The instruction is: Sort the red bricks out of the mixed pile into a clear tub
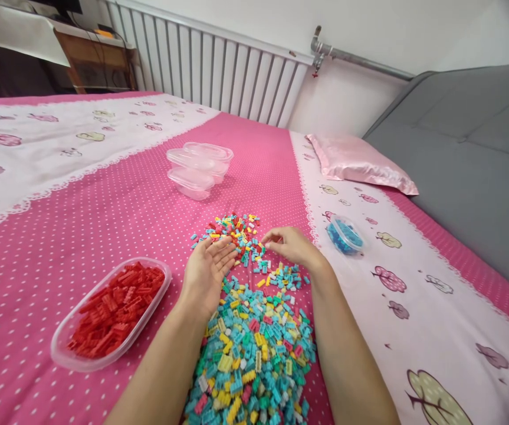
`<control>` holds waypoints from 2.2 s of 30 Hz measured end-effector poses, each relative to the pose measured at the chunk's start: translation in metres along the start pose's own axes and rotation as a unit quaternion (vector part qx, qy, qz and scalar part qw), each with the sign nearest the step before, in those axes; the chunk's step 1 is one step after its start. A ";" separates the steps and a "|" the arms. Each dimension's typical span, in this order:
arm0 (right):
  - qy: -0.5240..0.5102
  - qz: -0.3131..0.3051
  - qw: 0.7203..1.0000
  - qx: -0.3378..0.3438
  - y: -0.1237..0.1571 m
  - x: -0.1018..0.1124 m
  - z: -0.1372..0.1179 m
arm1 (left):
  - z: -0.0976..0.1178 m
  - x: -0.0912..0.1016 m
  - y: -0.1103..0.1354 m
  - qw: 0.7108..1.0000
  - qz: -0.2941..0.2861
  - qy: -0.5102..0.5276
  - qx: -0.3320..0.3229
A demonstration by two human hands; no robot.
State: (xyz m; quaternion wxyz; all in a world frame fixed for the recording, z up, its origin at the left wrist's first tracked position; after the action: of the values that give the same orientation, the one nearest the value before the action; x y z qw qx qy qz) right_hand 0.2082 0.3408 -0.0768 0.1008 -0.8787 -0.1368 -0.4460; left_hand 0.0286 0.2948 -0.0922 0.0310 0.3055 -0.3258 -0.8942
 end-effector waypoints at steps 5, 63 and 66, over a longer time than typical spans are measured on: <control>0.030 -0.030 0.999 0.010 -0.008 -0.018 -0.001 | 0.000 0.001 0.002 1.000 -0.002 0.010 0.003; 0.069 0.024 0.996 0.044 -0.011 -0.024 -0.037 | 0.000 0.009 0.000 0.987 0.023 0.159 0.013; 0.109 -0.010 0.994 0.003 -0.008 -0.027 -0.031 | 0.001 0.011 -0.001 0.986 0.018 0.164 0.006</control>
State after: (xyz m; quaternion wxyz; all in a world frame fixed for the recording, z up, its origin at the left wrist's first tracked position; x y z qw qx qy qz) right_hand 0.1668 0.3347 -0.0805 0.1133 -0.8230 -0.1356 -0.5398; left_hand 0.0197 0.2933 -0.0981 0.0980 0.4426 -0.3273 -0.8291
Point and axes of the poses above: each hand's wrist, its own y-axis away from the middle knuckle, its own x-axis out of the back of the hand, z = x × y, the point moved 6 cm from there along -y, towards the middle knuckle, and after that the axes turned 10 degrees about x, right-handed, at the moved point
